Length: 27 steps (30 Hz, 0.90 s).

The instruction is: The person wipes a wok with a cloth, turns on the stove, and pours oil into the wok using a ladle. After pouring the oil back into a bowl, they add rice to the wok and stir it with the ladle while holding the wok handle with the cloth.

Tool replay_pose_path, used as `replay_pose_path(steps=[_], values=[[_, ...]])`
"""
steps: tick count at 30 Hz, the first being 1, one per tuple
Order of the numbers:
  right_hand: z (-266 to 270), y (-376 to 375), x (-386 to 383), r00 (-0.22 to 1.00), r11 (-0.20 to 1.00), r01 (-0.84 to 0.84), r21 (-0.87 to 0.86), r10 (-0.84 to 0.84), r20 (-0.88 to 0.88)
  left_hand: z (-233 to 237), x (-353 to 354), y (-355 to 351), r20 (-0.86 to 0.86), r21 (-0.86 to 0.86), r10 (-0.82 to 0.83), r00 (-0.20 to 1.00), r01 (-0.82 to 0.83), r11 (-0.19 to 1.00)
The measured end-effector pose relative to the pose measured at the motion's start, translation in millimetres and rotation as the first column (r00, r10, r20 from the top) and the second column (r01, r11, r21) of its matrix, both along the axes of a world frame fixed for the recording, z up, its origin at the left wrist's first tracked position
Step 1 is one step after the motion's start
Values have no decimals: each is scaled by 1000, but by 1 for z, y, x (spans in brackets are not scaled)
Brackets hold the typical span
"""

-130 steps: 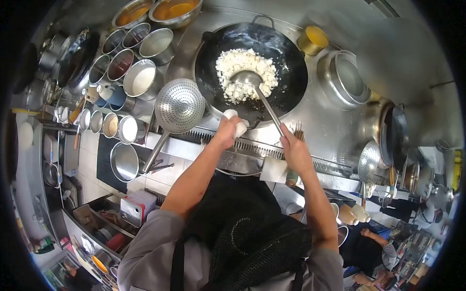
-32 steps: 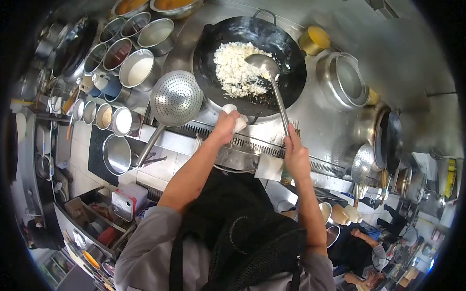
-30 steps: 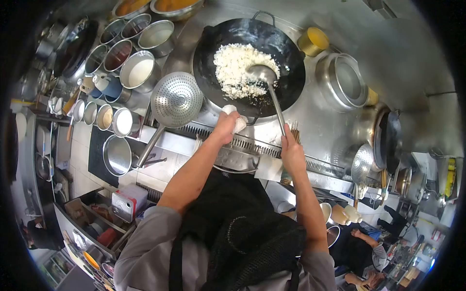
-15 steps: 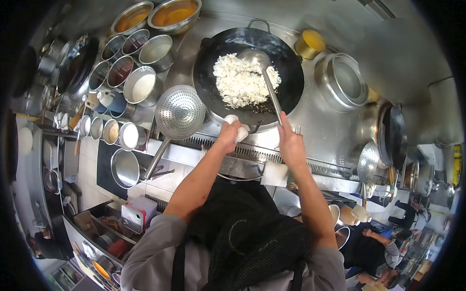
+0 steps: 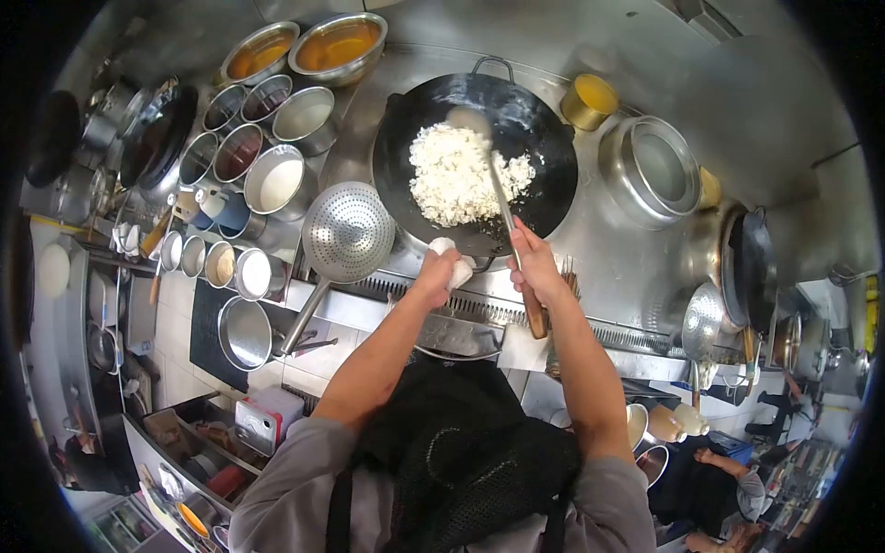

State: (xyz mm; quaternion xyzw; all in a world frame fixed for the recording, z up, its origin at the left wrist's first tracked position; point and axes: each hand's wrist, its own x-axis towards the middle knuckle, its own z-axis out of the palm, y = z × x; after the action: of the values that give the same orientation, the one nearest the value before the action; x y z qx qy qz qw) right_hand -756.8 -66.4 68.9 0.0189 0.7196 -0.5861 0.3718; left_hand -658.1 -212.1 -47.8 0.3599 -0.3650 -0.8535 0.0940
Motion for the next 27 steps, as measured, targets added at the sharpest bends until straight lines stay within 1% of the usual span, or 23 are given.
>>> replay_pose_path(steps=[2, 3, 4, 5, 6, 7, 8, 9, 10, 11, 12, 13, 14, 15, 16, 18, 19, 20, 22, 23, 24, 26, 27], values=[[18, 6, 5, 980, 980, -199, -12, 200, 13, 10, 3, 0, 16, -3, 21, 1000, -21, 1000], [24, 16, 10, 966, 967, -254, 5, 254, -38, 10, 3, -2, 21, 1, 28, 999, -28, 1000], [18, 21, 22, 965, 965, -260, 15, 261, -23, 8, 3, 0, -14, -7, 31, 999, -32, 999], [9, 24, 36, 869, 935, -259, 243, 336, -364, 5, 5, 2, -47, -14, 36, 998, -37, 999], [-1, 26, 45, 640, 882, -171, 439, 438, -631, 5, 6, 2, -32, -5, 40, 999, -40, 999], [-13, 27, 45, 520, 865, -184, 467, 489, -700, 7, 6, 2, -39, 12, 43, 998, -42, 999], [-19, 34, 38, 524, 860, -191, 472, 497, -692, 8, 4, 1, -48, 30, 46, 998, -45, 999], [-16, 38, 33, 491, 857, -251, 451, 514, -703, 3, 2, 0, -10, 24, 16, 1000, -16, 1000], [-9, 40, 31, 454, 845, -315, 431, 533, -714, 3, 3, 0, -12, -7, 13, 1000, -13, 1000], [22, 39, 37, 612, 825, -309, 473, 553, -565, 2, 4, -1, -18, -11, 20, 1000, -20, 1000], [17, 44, 51, 623, 819, -318, 478, 561, -546, -1, 4, 0, -23, -15, 17, 1000, -18, 1000], [13, 48, 64, 553, 851, -233, 470, 514, -656, -3, 0, 3, 20, -4, 103, 995, -103, 995], [9, 51, 72, 461, 881, -150, 449, 464, -756, -4, -1, 2, 22, 1, 108, 994, -108, 994], [5, 49, 75, 523, 769, -181, 613, 603, -602, 0, -1, 1, 21, 18, 89, 996, -89, 996], [5, 49, 71, 524, 767, -185, 614, 606, -599, 4, 1, 1, 24, 33, 66, 998, -67, 997], [16, 44, 51, 647, 824, -331, 460, 553, -525, 10, 1, -2, 19, 14, 58, 998, -58, 998], [45, 44, 57, 689, 834, -310, 456, 527, -497, 12, 3, 0, 38, 22, 69, 997, -70, 997], [40, 54, 68, 695, 835, -309, 456, 525, -491, 15, 5, 1, 53, 28, 72, 996, -74, 997], [28, 69, 81, 508, 889, -191, 415, 452, -734, 15, 2, -3, 85, 11, 63, 994, -64, 998], [24, 70, 85, 560, 796, -228, 560, 578, -594, 16, 4, -2, 56, 53, 56, 997, -59, 997], [25, 69, 81, 564, 798, -223, 560, 574, -593, 19, 5, -1, 26, 92, 46, 999, -48, 995], [33, 63, 64, 672, 802, -324, 502, 568, -475, 36, 9, 0, 50, 107, 71, 996, -76, 991], [69, 58, 66, 728, 751, -330, 572, 588, -353, 38, 16, -1, -37, 182, 92, 995, -84, 980]])
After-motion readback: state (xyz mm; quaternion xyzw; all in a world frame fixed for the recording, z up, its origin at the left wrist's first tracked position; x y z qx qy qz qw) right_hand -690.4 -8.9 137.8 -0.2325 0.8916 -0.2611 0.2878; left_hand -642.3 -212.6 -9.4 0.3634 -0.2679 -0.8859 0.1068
